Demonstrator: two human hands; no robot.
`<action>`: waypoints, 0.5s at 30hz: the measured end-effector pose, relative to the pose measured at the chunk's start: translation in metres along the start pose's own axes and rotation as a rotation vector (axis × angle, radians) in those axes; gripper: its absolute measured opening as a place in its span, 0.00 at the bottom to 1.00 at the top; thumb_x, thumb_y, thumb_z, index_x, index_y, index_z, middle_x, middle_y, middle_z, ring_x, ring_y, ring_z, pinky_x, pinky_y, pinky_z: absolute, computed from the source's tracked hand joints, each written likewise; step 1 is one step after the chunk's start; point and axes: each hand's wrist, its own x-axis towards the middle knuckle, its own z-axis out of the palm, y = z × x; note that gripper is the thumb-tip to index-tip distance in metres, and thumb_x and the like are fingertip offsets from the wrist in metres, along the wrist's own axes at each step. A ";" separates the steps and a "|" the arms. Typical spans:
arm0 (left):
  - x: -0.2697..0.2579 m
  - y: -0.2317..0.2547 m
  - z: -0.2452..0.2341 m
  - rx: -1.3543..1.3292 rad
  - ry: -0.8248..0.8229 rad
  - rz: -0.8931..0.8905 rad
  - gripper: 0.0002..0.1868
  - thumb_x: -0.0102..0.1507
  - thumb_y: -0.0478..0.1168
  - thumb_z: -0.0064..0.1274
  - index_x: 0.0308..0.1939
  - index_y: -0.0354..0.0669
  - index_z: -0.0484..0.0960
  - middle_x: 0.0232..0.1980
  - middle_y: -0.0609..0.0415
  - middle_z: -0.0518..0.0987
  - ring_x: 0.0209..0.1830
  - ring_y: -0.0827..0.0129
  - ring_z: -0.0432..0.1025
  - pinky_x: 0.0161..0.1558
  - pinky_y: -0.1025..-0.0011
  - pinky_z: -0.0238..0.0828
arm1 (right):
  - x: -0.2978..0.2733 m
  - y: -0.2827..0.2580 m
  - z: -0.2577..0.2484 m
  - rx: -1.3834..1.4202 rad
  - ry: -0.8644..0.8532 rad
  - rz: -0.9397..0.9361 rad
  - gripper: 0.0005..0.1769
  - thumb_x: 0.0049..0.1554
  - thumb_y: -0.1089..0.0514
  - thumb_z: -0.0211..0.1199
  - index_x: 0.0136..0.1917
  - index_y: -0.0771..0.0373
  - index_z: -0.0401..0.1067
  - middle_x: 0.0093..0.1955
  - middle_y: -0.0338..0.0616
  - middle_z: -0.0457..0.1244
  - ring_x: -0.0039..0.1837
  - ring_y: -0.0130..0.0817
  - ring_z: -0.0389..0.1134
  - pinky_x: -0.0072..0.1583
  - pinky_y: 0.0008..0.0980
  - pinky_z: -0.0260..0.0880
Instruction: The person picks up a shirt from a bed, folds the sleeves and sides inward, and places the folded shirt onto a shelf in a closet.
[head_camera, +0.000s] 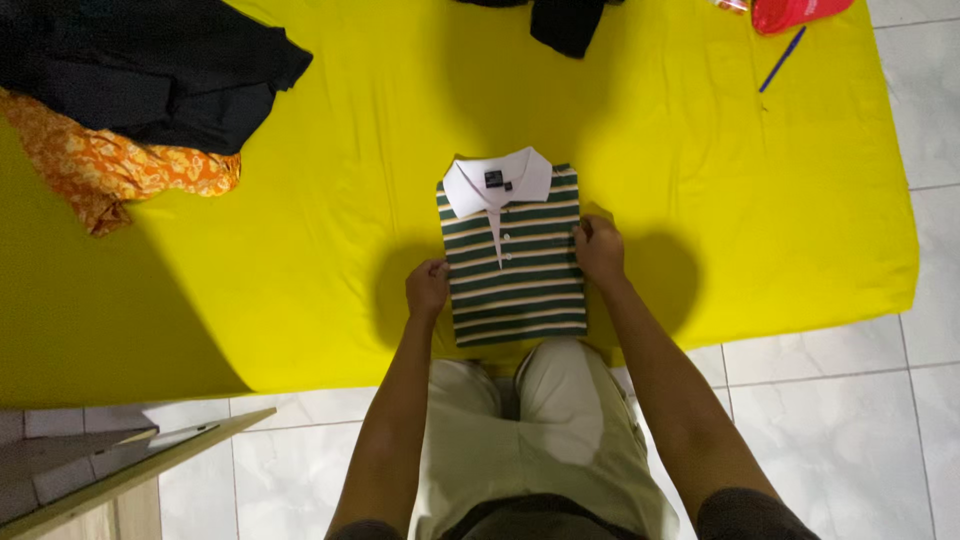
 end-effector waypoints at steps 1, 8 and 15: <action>0.010 0.005 -0.002 -0.057 0.034 0.058 0.13 0.65 0.45 0.57 0.44 0.38 0.88 0.37 0.47 0.86 0.36 0.62 0.80 0.41 0.66 0.75 | 0.013 -0.004 0.002 0.016 0.032 -0.066 0.17 0.59 0.55 0.66 0.57 0.69 0.76 0.51 0.59 0.70 0.53 0.57 0.71 0.56 0.48 0.71; 0.094 0.030 0.005 -0.291 0.008 0.018 0.15 0.68 0.45 0.54 0.42 0.35 0.86 0.28 0.53 0.82 0.20 0.71 0.75 0.26 0.72 0.70 | 0.088 -0.019 0.027 0.107 0.076 0.023 0.11 0.58 0.57 0.68 0.49 0.68 0.79 0.45 0.59 0.71 0.48 0.55 0.73 0.53 0.46 0.73; 0.140 0.037 0.008 -0.511 -0.125 -0.091 0.17 0.69 0.45 0.57 0.37 0.32 0.86 0.25 0.53 0.78 0.19 0.73 0.70 0.24 0.74 0.65 | 0.108 0.014 0.044 0.093 0.145 0.087 0.12 0.58 0.55 0.67 0.44 0.68 0.79 0.39 0.57 0.70 0.42 0.51 0.74 0.48 0.43 0.74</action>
